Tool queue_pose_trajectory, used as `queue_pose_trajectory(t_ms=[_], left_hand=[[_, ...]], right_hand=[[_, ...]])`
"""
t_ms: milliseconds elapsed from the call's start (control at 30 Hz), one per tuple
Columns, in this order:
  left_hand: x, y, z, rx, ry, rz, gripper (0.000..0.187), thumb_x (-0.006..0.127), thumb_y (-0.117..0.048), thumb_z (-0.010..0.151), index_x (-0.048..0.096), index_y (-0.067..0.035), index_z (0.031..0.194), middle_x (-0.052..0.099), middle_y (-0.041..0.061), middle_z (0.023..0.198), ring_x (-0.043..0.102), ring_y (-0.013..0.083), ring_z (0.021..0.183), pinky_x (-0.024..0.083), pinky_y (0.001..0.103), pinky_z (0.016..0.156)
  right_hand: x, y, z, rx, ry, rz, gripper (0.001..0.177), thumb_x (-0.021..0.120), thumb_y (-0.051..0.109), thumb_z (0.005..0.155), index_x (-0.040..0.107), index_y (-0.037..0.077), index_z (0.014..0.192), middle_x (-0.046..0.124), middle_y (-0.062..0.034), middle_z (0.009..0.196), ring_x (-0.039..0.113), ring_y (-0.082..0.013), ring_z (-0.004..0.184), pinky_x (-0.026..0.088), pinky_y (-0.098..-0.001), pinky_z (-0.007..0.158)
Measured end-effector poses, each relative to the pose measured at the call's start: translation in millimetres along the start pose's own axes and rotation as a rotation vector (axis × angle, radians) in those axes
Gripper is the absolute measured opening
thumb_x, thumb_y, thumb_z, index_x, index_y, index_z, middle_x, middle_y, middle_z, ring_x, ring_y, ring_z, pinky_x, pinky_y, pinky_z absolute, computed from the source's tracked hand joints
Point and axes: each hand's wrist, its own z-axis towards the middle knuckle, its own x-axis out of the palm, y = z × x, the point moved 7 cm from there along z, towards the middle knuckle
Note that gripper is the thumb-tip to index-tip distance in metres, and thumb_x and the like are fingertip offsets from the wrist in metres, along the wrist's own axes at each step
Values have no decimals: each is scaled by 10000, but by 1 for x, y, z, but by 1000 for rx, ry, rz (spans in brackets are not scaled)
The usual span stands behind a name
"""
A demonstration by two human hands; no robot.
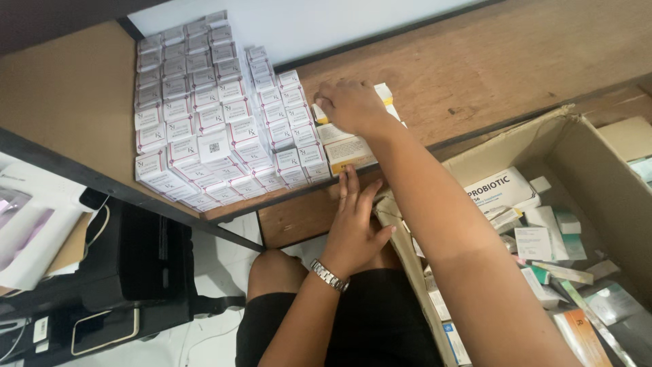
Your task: The person sits on the floor and repeatedly picks small white boxes from a cardboard box on their lap, then places them in neat rows on a nearby wooden shelf. The person handles multiple box types, including probiotic and rosuvastatin boxes, and arranges them in organized stacks.
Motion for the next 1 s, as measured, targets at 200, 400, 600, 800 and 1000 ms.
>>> queue_pose_trajectory(t_ms=[200,400,600,800,1000], left_hand=[[9,2,-7,7,-8,42,827,858,-247,792,460,-77,1497,12,321,1700,11,567,1548,194,603,1242],[35,-14,-9,129,-15,115,802,870,-256,756,496,-82,1444,70,295,1666,48,561,1537,166,649,1248],[88,-5,-12,61,87,-27,651,849,-223,776,589,-124,1364,251,238,1647,174,562,1520,290,590,1194],[167,26,-18,-155,110,-455,452,812,-163,839,636,-103,1250,637,125,1320,603,306,1282,473,408,1107],[187,41,-39,-102,117,-369,391,830,-163,817,661,-71,1158,680,107,1214,624,255,1201,475,377,1065]], right_hand=[[-24,1,-12,-83,-41,35,487,477,513,1030,679,152,1287,628,-138,1347,522,-387,1278,197,-700,1113],[-82,-41,-80,-221,-156,190,415,691,367,997,686,91,1307,623,-184,1382,560,-379,1287,449,-462,1083],[-130,-156,-226,-1,-535,597,476,737,241,1074,532,3,1433,605,-130,1362,578,-304,1275,476,-443,1094],[-18,-275,-358,572,-899,948,172,633,188,962,561,91,1084,634,-53,967,604,-165,888,554,-334,778],[243,-312,-372,906,-135,942,390,672,269,881,562,47,1182,629,-80,1038,618,-194,909,524,-346,726]])
